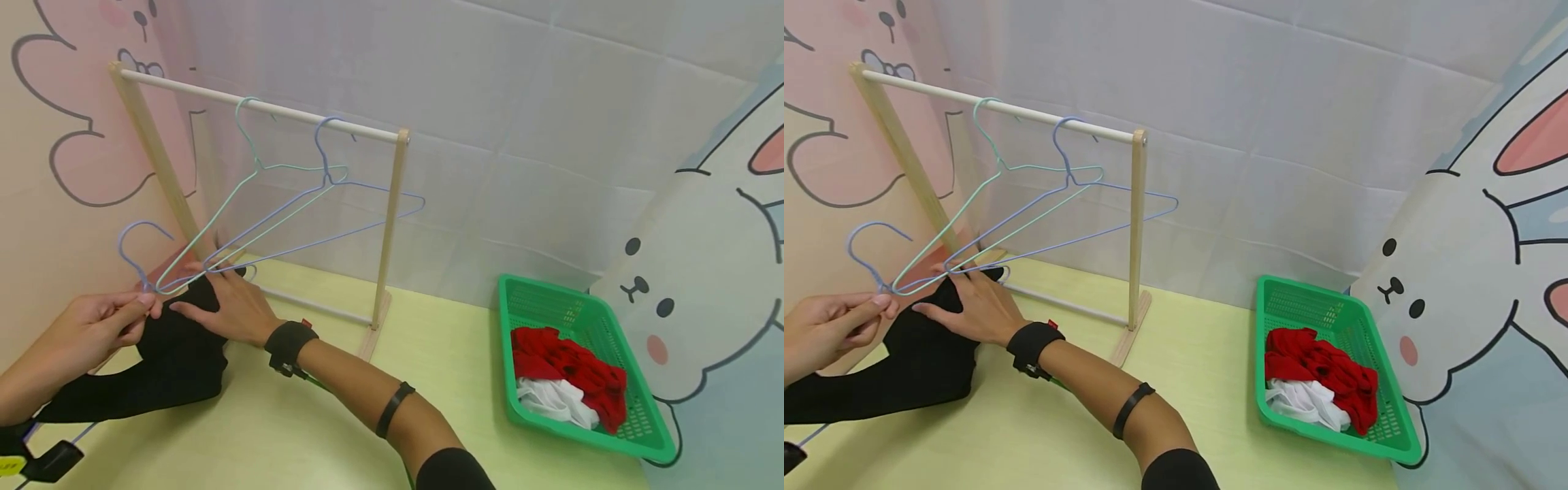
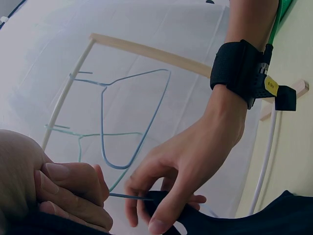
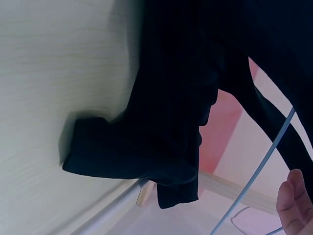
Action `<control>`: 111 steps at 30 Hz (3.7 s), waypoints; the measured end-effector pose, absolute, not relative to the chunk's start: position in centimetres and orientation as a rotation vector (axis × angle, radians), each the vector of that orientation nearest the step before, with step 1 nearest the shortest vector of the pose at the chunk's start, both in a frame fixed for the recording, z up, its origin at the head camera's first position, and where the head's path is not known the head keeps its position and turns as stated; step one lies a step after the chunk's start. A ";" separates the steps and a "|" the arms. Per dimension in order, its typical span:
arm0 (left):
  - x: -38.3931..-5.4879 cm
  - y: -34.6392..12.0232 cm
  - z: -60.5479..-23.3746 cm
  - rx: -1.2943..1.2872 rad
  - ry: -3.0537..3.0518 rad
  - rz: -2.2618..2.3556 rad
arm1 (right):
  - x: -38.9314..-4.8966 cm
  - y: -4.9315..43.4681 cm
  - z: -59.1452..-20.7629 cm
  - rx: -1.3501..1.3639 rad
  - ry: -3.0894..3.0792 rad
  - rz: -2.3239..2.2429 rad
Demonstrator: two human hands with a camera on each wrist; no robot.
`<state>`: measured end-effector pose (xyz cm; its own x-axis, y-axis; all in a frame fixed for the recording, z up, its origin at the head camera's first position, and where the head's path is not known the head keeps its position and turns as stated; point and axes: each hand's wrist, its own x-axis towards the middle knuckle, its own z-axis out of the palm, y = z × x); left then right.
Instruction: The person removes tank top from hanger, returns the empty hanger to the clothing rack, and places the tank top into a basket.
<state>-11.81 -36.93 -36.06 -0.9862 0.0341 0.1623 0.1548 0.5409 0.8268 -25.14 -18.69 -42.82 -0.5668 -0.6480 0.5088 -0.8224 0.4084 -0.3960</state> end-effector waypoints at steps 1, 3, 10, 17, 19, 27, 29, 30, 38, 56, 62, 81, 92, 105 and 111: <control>-11.8 -36.9 -36.1 -0.161 -2.646 -1.438 | -25.2 -18.8 -42.8 1.276 -2.393 0.896; -11.8 -36.9 -36.1 -0.164 -2.650 -1.434 | -25.4 -19.0 -42.8 1.275 -2.391 0.863; -11.8 -36.7 -36.2 -0.209 -2.660 -1.340 | -25.9 -19.2 -42.8 1.257 -2.357 0.605; -12.0 -36.4 -36.2 -0.248 -2.660 -1.304 | -26.5 -19.2 -43.5 1.148 -2.263 0.259; -12.1 -36.4 -36.2 -0.253 -2.665 -1.292 | -26.6 -19.3 -43.7 1.131 -2.243 0.214; -12.0 -36.5 -36.2 -0.236 -2.686 -1.295 | -27.2 -18.9 -44.2 1.118 -2.180 0.125; -12.0 -36.5 -36.2 -0.240 -2.688 -1.284 | -27.4 -18.9 -44.4 1.108 -2.178 0.111; -12.0 -36.5 -36.2 -0.239 -2.690 -1.279 | -27.5 -18.8 -44.5 1.101 -2.177 0.102; -12.0 -36.4 -35.8 -0.220 -2.707 -1.256 | -28.0 -18.6 -44.6 1.078 -2.114 0.111; -11.6 -36.3 -35.5 -0.191 -2.702 -1.235 | -28.5 -18.3 -45.3 1.084 -2.027 0.133; -11.5 -36.4 -35.6 -0.186 -2.709 -1.237 | -28.6 -18.0 -45.6 1.089 -1.991 0.145; -11.0 -36.3 -35.6 -0.188 -2.685 -1.261 | -29.3 -17.3 -46.7 1.103 -2.053 0.269; -10.9 -36.2 -35.1 -0.174 -2.711 -1.208 | -30.0 -16.9 -46.8 1.051 -2.072 0.289; -11.1 -36.4 -35.4 -0.182 -2.705 -1.223 | -30.4 -16.4 -47.3 0.994 -2.189 0.283; -11.1 -36.4 -35.4 -0.164 -2.699 -1.185 | -30.6 -16.2 -47.4 0.958 -2.149 0.322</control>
<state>-11.10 -36.39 -35.39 -0.9761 0.0252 0.2160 0.1760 0.6744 0.7170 -30.61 -16.21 -47.45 -0.4404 -0.5341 0.7217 -0.7220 0.6884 0.0689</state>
